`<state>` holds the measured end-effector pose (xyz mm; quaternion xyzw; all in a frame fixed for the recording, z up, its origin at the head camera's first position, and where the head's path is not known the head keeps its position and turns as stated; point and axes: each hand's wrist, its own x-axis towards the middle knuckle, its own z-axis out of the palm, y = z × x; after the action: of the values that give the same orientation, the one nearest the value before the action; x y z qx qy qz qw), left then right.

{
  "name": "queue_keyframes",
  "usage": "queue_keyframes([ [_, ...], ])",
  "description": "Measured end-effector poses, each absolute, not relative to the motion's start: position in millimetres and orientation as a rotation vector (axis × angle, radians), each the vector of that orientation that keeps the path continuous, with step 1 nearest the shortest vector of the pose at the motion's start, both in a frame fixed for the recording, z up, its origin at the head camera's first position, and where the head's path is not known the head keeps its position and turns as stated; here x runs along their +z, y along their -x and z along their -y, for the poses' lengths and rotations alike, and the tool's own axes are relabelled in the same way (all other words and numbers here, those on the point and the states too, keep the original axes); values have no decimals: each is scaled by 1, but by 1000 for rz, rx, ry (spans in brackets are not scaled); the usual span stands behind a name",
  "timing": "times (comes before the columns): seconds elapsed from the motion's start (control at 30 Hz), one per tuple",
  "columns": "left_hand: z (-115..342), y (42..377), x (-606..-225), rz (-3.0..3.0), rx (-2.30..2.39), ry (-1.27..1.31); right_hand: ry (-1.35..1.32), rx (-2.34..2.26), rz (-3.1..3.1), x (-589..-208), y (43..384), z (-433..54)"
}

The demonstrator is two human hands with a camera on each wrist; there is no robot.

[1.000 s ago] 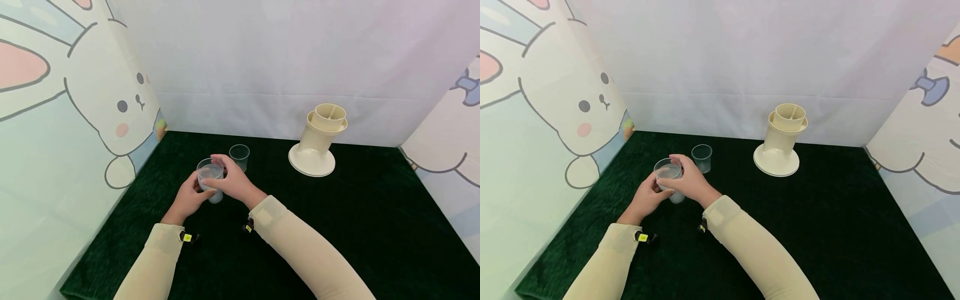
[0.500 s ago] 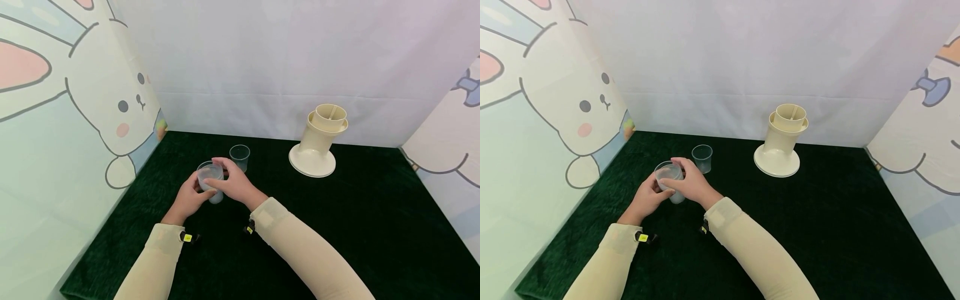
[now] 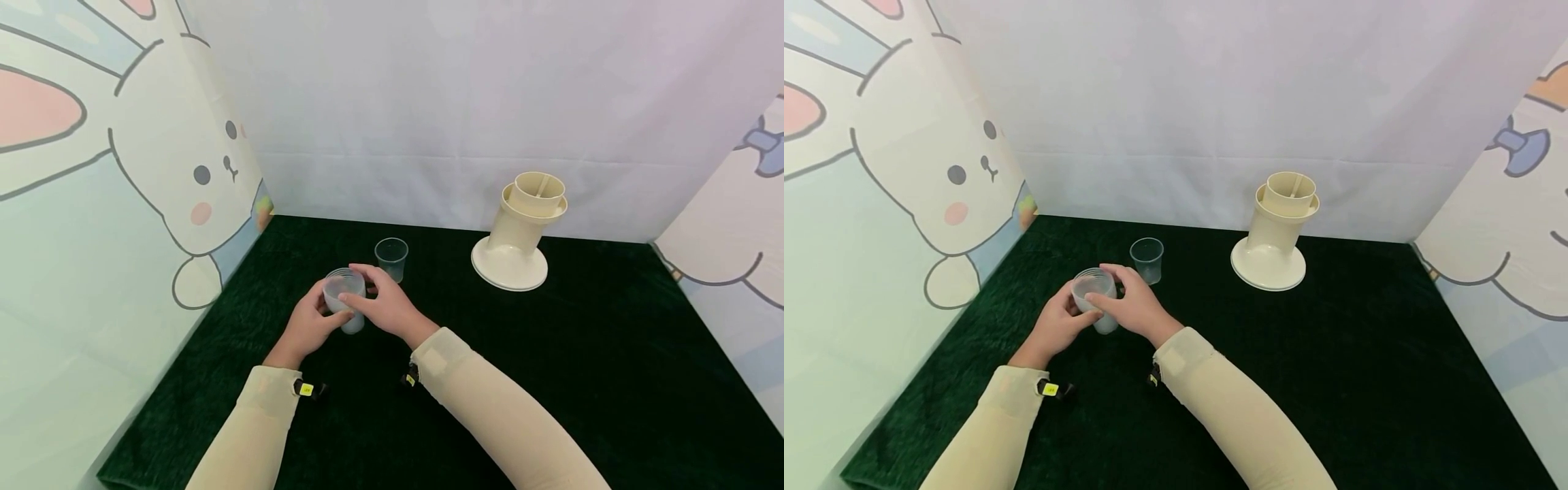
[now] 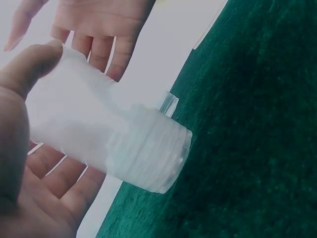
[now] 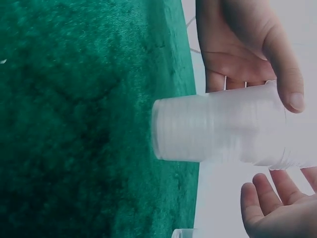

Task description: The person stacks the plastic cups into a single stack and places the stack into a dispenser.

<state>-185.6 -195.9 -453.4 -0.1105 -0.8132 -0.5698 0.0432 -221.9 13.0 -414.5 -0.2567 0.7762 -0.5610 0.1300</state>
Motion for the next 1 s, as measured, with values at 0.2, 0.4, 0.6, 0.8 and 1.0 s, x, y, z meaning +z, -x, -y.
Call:
queue_keyframes([
  [0.2, 197, 186, -455, 2500, -1721, 316, 752, -1628, -2233, -415, 222, -14],
  [0.4, 196, 187, -454, 2497, -1729, 321, 756, -1626, -2245, -415, 222, -15],
  [0.6, 197, 188, -455, 2496, -1732, 325, 778, -1631, -2272, -415, 222, -15],
  [0.8, 196, 188, -455, 2494, -1740, 312, 790, -1647, -2307, -410, 223, -18],
  [1.0, 195, 186, -453, 2515, -1716, 289, 785, -1681, -2335, -405, 225, -23],
])
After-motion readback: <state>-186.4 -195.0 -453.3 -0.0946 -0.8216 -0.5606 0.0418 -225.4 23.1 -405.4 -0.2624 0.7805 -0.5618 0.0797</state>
